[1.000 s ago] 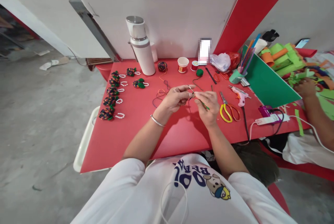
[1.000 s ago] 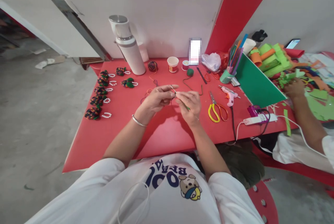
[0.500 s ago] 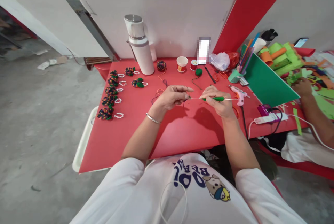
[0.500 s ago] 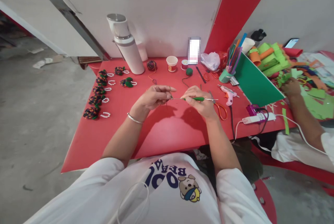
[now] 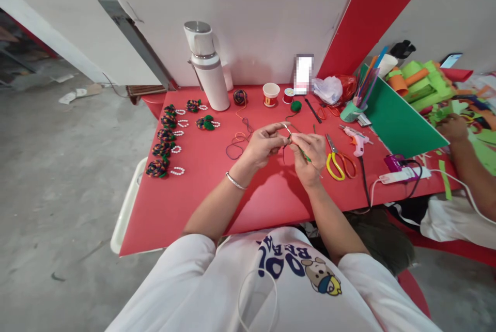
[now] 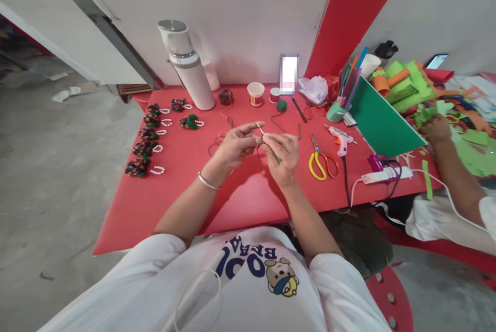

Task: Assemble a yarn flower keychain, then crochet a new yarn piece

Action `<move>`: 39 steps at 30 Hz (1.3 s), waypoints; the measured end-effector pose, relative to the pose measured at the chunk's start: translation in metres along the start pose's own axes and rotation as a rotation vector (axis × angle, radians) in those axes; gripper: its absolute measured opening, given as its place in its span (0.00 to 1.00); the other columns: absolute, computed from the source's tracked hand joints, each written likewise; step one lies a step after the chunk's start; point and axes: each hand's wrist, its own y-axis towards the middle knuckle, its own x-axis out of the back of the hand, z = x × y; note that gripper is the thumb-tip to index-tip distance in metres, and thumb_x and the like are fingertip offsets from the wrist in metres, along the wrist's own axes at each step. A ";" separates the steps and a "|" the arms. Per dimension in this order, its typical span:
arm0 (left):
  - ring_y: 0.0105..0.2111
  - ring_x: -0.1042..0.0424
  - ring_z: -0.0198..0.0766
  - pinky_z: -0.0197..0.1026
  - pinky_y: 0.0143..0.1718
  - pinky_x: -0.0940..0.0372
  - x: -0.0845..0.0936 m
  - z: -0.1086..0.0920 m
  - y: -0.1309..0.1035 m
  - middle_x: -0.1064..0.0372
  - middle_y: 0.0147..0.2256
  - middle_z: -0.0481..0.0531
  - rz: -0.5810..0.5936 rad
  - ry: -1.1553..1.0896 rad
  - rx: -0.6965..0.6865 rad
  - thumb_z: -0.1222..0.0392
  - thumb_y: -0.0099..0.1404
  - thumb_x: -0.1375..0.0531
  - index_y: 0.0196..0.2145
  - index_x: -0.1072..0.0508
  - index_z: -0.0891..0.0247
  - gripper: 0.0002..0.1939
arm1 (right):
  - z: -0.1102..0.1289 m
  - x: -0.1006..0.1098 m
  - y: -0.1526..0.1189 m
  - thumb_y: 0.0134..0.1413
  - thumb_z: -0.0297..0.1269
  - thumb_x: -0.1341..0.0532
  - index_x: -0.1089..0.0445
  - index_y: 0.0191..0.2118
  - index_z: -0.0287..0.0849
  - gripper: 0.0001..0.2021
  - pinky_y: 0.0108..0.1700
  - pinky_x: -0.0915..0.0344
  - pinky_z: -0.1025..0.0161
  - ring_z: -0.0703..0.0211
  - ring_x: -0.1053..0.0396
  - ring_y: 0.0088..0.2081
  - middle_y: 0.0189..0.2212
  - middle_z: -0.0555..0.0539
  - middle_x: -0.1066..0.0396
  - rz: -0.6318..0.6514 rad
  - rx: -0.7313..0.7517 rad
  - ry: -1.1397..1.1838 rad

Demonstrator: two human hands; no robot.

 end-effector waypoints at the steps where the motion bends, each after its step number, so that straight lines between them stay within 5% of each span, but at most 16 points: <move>1: 0.16 0.47 0.23 0.34 0.21 0.58 0.002 -0.002 0.000 0.32 0.21 0.42 0.015 -0.012 0.035 0.67 0.46 0.28 0.48 0.19 0.68 0.28 | -0.002 0.002 0.001 0.70 0.46 0.38 0.18 0.46 0.54 0.10 0.52 0.27 0.48 0.51 0.23 0.44 0.42 0.47 0.16 0.029 -0.012 0.061; 13: 0.16 0.48 0.24 0.33 0.19 0.59 0.019 -0.014 0.002 0.30 0.21 0.48 0.112 0.107 0.172 0.69 0.43 0.32 0.36 0.15 0.68 0.19 | -0.028 0.050 0.036 0.65 0.48 0.33 0.16 0.38 0.55 0.09 0.53 0.28 0.46 0.51 0.24 0.43 0.34 0.49 0.18 0.415 -0.219 0.449; 20: 0.18 0.43 0.26 0.34 0.21 0.54 0.010 -0.002 0.003 0.26 0.24 0.48 0.083 0.121 0.029 0.67 0.46 0.30 0.46 0.16 0.68 0.26 | -0.021 0.009 0.001 0.58 0.60 0.31 0.17 0.36 0.53 0.17 0.48 0.24 0.49 0.51 0.21 0.40 0.34 0.50 0.18 0.114 -0.522 0.711; 25: 0.22 0.37 0.28 0.33 0.26 0.44 -0.005 0.014 0.005 0.28 0.23 0.44 -0.092 0.195 -0.160 0.69 0.49 0.32 0.53 0.20 0.70 0.30 | -0.002 -0.001 -0.007 0.67 0.52 0.36 0.17 0.43 0.52 0.13 0.54 0.27 0.49 0.51 0.22 0.45 0.41 0.46 0.16 0.014 -0.297 0.202; 28: 0.20 0.39 0.27 0.34 0.24 0.45 -0.010 0.016 0.004 0.29 0.23 0.43 -0.139 0.175 -0.150 0.69 0.49 0.33 0.52 0.20 0.68 0.29 | 0.002 0.000 -0.006 0.68 0.52 0.37 0.17 0.43 0.53 0.14 0.54 0.29 0.46 0.49 0.23 0.45 0.42 0.44 0.16 0.010 -0.182 -0.012; 33: 0.16 0.45 0.25 0.34 0.20 0.56 -0.002 0.002 0.001 0.31 0.20 0.43 -0.028 0.074 0.019 0.67 0.46 0.30 0.44 0.17 0.68 0.23 | -0.006 0.001 -0.005 0.68 0.53 0.38 0.17 0.44 0.54 0.14 0.55 0.29 0.43 0.48 0.24 0.46 0.43 0.45 0.16 0.011 -0.181 0.104; 39: 0.16 0.46 0.25 0.34 0.19 0.57 0.015 -0.012 0.001 0.29 0.20 0.48 0.042 0.103 0.116 0.68 0.43 0.32 0.36 0.15 0.67 0.18 | -0.026 0.033 0.016 0.66 0.50 0.34 0.17 0.43 0.54 0.10 0.53 0.26 0.46 0.51 0.22 0.45 0.40 0.49 0.16 0.231 -0.182 0.333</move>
